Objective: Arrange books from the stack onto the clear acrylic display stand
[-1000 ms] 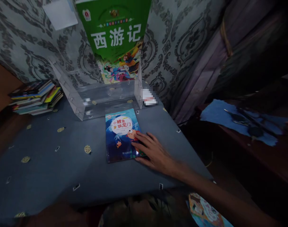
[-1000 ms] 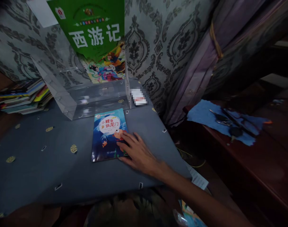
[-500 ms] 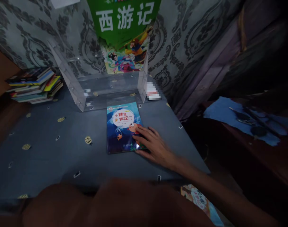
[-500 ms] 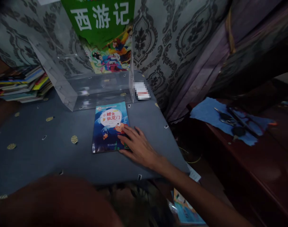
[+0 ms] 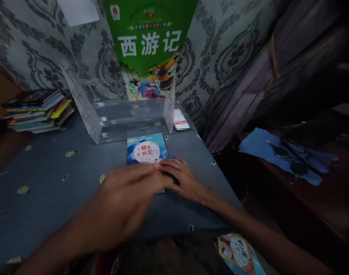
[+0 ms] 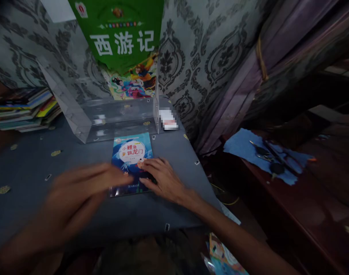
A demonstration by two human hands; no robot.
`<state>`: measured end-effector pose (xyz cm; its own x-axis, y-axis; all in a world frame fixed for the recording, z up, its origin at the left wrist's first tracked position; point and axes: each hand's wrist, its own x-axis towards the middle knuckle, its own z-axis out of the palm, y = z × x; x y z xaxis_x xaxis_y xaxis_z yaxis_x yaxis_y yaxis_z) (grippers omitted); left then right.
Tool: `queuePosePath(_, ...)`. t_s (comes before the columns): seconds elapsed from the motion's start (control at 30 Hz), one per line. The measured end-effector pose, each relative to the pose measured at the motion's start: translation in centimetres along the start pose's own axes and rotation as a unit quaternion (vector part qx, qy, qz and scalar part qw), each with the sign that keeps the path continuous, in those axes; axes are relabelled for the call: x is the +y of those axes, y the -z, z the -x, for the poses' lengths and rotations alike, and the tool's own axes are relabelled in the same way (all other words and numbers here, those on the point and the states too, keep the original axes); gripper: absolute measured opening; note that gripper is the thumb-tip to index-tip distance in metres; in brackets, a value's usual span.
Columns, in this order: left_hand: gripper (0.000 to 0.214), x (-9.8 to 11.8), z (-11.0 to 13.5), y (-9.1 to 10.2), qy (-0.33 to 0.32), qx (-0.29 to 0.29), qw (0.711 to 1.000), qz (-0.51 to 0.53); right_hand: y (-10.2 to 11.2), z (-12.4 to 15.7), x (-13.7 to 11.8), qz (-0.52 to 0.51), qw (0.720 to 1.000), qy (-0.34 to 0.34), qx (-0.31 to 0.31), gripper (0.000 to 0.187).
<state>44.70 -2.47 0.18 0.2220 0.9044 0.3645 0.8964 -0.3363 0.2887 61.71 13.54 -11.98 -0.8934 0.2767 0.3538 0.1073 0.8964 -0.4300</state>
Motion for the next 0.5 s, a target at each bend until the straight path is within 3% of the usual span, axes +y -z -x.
queuePosePath(0.17,0.031,-8.2,-3.0,-6.6,0.148,-0.005,0.981,-0.129,-1.2,-6.4,1.5,0.032,0.999,0.003,0.006,0.031)
queuePosePath(0.27,0.026,-11.9,-3.3,-9.8,0.175,0.014,0.969,-0.172,-2.3,-9.2,2.8,0.065,0.998,-0.022,-0.004,0.033)
queuePosePath(0.37,0.027,-13.4,-2.8,-11.0,0.195,0.033,0.960,-0.199,-2.8,-10.1,4.2,0.076,0.995,-0.062,0.000,0.037)
queuePosePath(0.5,0.029,-13.7,-2.3,-11.3,0.189,0.057,0.955,-0.220,-2.9,-9.4,5.6,0.060,0.993,-0.097,0.037,0.037)
